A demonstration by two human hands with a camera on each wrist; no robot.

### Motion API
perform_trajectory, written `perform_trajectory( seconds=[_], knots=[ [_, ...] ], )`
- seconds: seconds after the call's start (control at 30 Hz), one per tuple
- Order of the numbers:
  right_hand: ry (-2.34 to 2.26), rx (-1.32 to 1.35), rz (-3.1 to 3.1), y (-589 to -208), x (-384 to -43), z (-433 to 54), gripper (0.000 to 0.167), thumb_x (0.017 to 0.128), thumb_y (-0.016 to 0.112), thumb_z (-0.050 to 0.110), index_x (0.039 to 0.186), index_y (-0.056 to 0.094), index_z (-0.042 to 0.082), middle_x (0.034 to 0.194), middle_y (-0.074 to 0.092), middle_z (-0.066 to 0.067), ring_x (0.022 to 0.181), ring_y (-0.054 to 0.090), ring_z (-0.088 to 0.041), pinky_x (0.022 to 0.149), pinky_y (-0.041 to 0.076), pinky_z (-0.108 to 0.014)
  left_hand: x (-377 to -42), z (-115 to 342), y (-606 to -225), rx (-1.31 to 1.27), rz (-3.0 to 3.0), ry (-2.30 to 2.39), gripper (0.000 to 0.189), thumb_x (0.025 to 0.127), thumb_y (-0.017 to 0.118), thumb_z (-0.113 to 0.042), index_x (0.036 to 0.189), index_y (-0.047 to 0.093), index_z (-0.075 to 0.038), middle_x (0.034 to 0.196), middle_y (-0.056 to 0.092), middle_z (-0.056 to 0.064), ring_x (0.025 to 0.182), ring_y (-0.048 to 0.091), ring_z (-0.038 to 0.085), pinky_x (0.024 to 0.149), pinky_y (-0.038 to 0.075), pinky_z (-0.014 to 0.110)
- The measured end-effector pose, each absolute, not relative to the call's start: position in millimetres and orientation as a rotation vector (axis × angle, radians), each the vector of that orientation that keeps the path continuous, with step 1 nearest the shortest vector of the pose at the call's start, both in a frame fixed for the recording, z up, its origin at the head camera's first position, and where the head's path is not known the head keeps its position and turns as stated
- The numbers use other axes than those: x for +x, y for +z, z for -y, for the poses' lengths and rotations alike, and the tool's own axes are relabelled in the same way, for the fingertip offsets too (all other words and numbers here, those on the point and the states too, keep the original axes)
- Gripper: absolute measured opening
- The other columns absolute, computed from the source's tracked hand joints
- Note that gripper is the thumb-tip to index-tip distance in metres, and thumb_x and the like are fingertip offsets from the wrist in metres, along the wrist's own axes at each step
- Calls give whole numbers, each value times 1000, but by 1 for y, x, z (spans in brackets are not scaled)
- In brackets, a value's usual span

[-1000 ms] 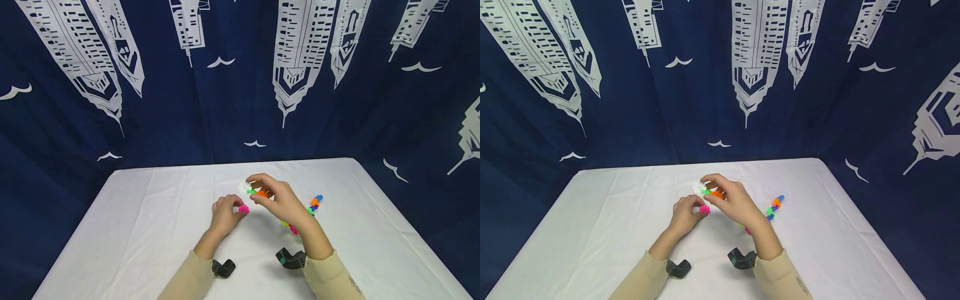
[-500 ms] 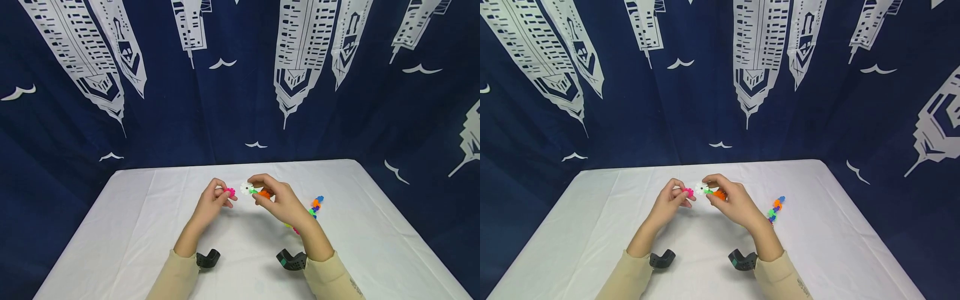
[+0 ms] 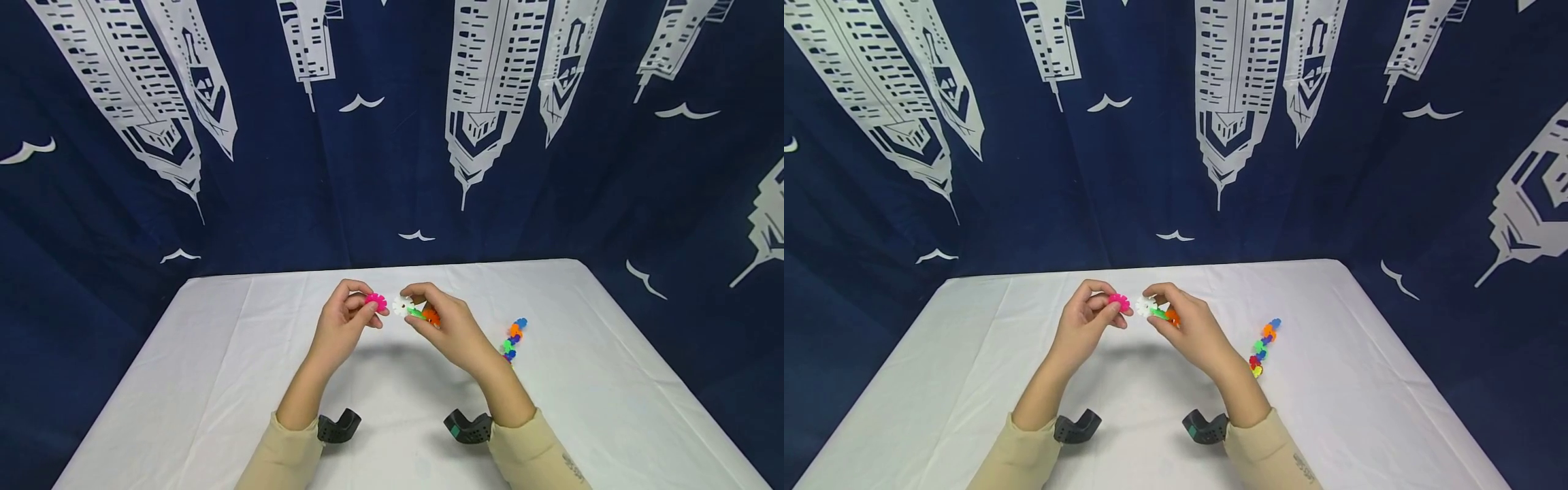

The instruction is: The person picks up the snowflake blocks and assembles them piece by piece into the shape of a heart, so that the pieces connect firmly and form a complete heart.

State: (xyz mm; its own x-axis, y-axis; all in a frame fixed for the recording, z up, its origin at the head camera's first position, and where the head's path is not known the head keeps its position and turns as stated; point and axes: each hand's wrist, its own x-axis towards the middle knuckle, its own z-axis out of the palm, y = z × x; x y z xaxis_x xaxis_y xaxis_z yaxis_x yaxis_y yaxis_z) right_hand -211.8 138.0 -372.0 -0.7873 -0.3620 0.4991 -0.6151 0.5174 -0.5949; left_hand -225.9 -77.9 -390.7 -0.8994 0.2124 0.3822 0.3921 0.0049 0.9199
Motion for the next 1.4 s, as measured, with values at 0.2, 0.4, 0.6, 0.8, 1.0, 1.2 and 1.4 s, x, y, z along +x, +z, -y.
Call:
perform_trajectory(
  seconds=[0.2,0.4,0.6,0.8,1.0,1.2,1.4],
  knots=[
    [1116,779,2439,-372,-210,-136,42,86,79,12,123,59,17,112,71,-8,93,64,-14,79,58,-27,-222,76,-389,-704,2100,-1958,15,97,61,-1,109,53,-2,93,73,25,66,67,12,73,62,27],
    [1119,789,2420,-372,-211,-136,41,85,80,13,121,60,18,108,71,-3,88,62,-11,76,56,-24,-221,74,-389,-740,2036,-1911,13,94,64,0,106,57,1,95,72,25,73,70,12,74,63,29],
    [1152,831,2408,-372,-210,-136,39,84,81,17,118,62,20,102,73,3,78,61,-7,69,55,-21,-218,72,-386,-750,2016,-1925,10,92,66,4,101,61,5,94,69,25,79,71,8,77,63,30],
    [1215,856,2446,-369,-208,-138,36,85,80,18,117,64,18,102,75,3,69,63,-2,64,55,-22,-216,73,-386,-758,2023,-1839,7,89,69,3,97,68,3,91,71,21,78,71,6,77,62,28],
    [1262,918,2472,-365,-205,-140,33,87,78,15,117,65,15,98,75,-1,61,63,-4,63,56,-23,-216,73,-385,-869,1947,-1796,9,85,70,10,94,70,7,87,71,24,75,71,7,73,62,28],
    [1265,987,2460,-362,-202,-140,33,87,77,11,118,65,13,95,75,-2,61,64,-12,62,55,-23,-216,73,-384,-960,1900,-1831,9,83,68,15,91,68,11,85,69,28,75,69,5,70,62,29],
    [1259,1012,2460,-360,-199,-139,32,87,76,10,117,65,12,102,76,-4,61,64,-11,61,55,-23,-215,72,-384,-969,1901,-1825,10,83,68,15,90,69,9,81,68,26,73,67,6,68,60,25]
  ],
)
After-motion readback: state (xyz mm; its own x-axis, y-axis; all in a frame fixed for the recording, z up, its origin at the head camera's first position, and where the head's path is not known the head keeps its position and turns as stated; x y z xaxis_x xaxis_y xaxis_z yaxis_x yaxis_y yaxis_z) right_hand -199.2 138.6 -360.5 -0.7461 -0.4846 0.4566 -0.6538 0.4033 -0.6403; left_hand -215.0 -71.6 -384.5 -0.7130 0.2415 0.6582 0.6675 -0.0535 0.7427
